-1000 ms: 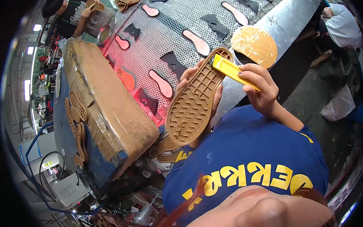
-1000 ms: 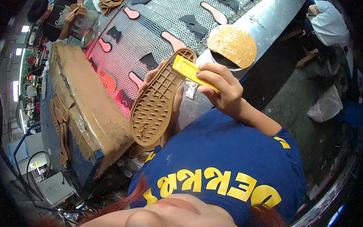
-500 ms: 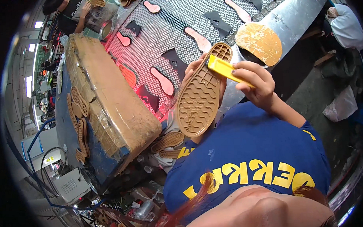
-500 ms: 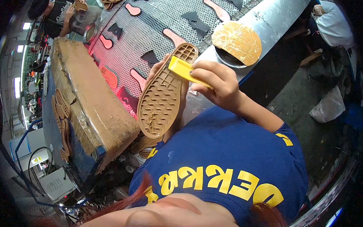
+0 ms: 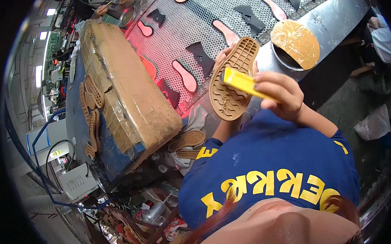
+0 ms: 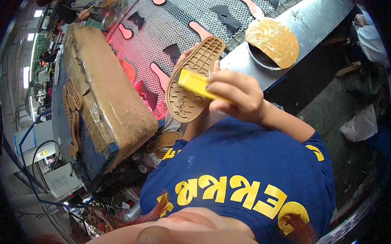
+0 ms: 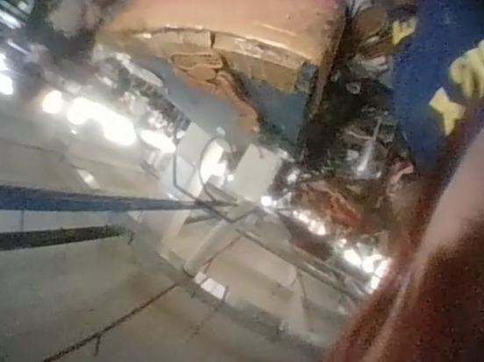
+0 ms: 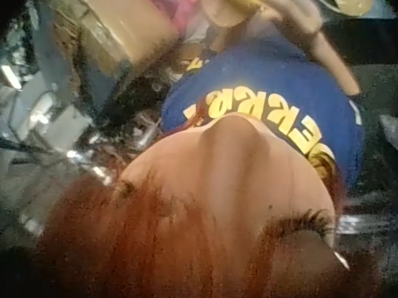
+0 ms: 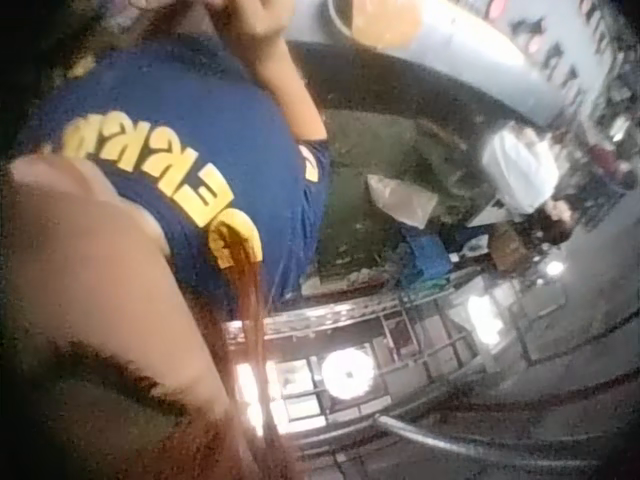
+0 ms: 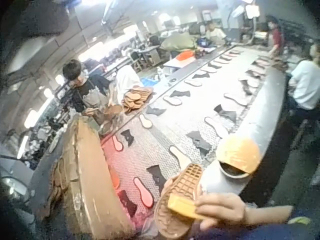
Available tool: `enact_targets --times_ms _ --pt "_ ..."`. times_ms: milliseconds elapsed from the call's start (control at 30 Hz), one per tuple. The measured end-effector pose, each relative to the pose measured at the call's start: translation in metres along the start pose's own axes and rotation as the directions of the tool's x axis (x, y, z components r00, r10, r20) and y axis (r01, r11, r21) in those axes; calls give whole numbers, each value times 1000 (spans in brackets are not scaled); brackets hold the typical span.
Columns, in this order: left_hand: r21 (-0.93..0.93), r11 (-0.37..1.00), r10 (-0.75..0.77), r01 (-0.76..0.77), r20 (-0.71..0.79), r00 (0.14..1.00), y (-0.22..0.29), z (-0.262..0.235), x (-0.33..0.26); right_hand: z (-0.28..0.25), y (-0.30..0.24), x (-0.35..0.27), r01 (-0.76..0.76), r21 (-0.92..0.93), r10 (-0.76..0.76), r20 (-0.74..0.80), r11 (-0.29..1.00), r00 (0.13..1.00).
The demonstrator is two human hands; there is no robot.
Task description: The person repeatedly picks up brown shoe soles from a conveyor belt and applies a yellow adhesive to the textured underside using a yellow scraper. They dip the scraper into a container of adhesive, spread it across the sole, and place the treated sole back onto the belt. The process is repeated for multiple soles throughout the clip.
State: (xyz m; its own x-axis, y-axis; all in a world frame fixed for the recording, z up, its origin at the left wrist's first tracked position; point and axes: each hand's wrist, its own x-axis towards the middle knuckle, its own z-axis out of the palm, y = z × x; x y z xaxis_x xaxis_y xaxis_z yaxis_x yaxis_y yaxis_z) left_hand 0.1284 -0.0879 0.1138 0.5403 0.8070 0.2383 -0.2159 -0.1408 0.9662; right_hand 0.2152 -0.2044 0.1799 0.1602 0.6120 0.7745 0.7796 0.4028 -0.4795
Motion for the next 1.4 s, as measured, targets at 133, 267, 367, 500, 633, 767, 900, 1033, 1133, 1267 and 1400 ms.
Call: enact_targets --times_ms 133,267,367,500,633,767,900,1033,1133,1267,1400 --pt "-330 937 -99 116 66 993 -7 -8 5 1 10 -5 -125 -154 114 -77 980 990" --pt "-599 748 -210 285 194 958 -13 -15 12 4 12 -8 -159 -202 144 -89 966 986" --pt "-700 594 -265 397 296 918 -17 -19 17 6 10 -6 -110 -203 100 -57 973 993" --pt "-749 542 -350 380 210 913 -8 -13 10 5 4 -5 -10 23 8 63 1000 998" --pt "-659 744 -26 110 136 990 -8 -10 10 0 15 -3 0 -105 2 25 994 1000" --pt "-348 882 330 -318 -24 944 -8 5 12 2 17 1 -31 -119 33 14 992 999" --pt "-835 411 -282 366 265 922 -12 -10 11 10 8 -1 22 -102 -15 74 995 997" --pt "-521 835 -95 177 179 979 -12 4 0 16 4 -1 85 3 -85 107 996 991" --pt "-509 859 45 59 190 981 -18 6 2 14 1 5 116 52 -121 87 992 989" --pt "-574 819 159 -2 222 962 -25 7 0 13 1 5 134 68 -139 76 989 987" --pt "-709 660 42 248 365 930 -34 6 -3 10 1 5 161 58 -166 99 985 981"
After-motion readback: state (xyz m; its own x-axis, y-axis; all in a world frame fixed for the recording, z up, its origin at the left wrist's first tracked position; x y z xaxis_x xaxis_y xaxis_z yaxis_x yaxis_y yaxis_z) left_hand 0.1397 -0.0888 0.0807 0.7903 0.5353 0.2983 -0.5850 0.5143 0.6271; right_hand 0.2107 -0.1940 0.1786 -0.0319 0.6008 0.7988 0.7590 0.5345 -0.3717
